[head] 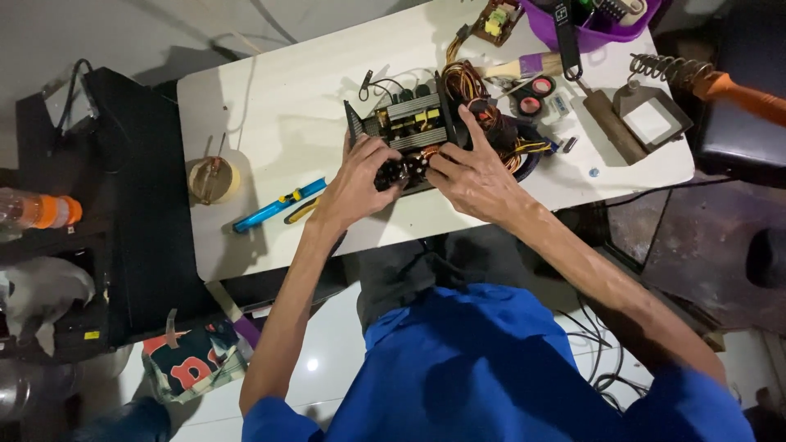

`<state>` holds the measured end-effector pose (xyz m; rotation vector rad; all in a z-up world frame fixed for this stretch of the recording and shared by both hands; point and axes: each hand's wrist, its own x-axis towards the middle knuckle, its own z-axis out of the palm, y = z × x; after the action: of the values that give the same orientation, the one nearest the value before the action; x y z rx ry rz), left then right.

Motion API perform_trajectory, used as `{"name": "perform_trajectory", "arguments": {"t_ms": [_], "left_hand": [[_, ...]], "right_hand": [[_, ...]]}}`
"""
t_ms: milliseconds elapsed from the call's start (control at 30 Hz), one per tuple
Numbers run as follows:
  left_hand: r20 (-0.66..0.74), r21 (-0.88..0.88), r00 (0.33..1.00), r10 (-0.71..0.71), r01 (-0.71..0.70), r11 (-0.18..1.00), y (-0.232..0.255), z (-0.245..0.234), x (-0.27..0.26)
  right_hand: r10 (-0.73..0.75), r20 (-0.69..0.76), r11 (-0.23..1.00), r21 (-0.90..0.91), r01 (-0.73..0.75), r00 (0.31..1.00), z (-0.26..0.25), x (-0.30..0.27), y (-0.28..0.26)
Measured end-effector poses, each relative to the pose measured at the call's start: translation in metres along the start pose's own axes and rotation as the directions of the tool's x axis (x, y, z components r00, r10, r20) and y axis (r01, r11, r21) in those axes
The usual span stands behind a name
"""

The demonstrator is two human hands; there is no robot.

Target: Soldering and desoldering electronic components on circuit boards using a soldering iron and hand tools.

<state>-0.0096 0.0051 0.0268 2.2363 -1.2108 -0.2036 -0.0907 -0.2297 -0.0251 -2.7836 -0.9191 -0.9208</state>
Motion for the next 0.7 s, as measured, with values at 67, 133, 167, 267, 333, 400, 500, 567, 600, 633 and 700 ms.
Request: {"name": "perform_trajectory", "arguments": {"t_ms": [67, 133, 167, 267, 333, 400, 500, 567, 600, 633, 700], "left_hand": [[-0.006, 0.006, 1.000, 0.007, -0.007, 1.000, -0.011, 0.009, -0.001], [-0.013, 0.012, 1.000, 0.013, -0.013, 1.000, -0.017, 0.012, -0.001], [-0.023, 0.023, 1.000, 0.016, -0.015, 1.000, -0.016, 0.012, -0.002], [-0.030, 0.027, 0.999, 0.034, -0.033, 0.999, -0.009, 0.006, -0.001], [-0.030, 0.020, 0.998, 0.047, -0.046, 0.999, -0.007, 0.004, -0.001], [-0.047, 0.007, 0.996, 0.073, -0.073, 0.997, -0.011, 0.005, -0.001], [-0.059, -0.034, 0.994, 0.090, -0.092, 0.995, -0.005, 0.000, 0.001], [-0.045, -0.055, 0.995, 0.089, -0.091, 0.994, -0.004, -0.003, 0.000], [-0.035, -0.078, 0.995, 0.091, -0.093, 0.993, -0.003, -0.005, 0.001], [-0.035, -0.078, 0.995, 0.091, -0.094, 0.993, -0.004, -0.005, 0.002], [-0.019, -0.082, 0.995, 0.094, -0.095, 0.992, -0.006, -0.004, 0.001]], "right_hand": [[-0.012, -0.002, 1.000, 0.022, 0.012, 1.000, -0.008, 0.005, -0.001], [-0.025, -0.003, 0.999, 0.046, 0.025, 1.000, -0.011, 0.008, -0.002], [-0.037, 0.000, 0.998, 0.041, 0.037, 0.999, -0.010, 0.008, -0.001], [-0.054, 0.007, 0.998, 0.033, 0.054, 0.999, -0.007, 0.006, 0.002], [-0.062, 0.012, 0.998, 0.032, 0.062, 0.998, -0.006, 0.005, 0.004], [-0.060, 0.026, 0.997, 0.040, 0.059, 0.998, -0.007, 0.006, 0.004], [-0.086, 0.053, 0.993, 0.086, 0.081, 0.995, -0.004, 0.005, 0.011], [-0.089, 0.043, 0.990, 0.111, 0.084, 0.995, -0.005, 0.006, 0.012], [-0.095, 0.035, 0.987, 0.132, 0.089, 0.995, -0.007, 0.007, 0.014], [-0.094, 0.035, 0.987, 0.131, 0.089, 0.995, -0.010, 0.009, 0.013], [-0.018, 0.081, 0.974, 0.229, -0.001, 0.997, -0.017, 0.014, 0.008]]}}
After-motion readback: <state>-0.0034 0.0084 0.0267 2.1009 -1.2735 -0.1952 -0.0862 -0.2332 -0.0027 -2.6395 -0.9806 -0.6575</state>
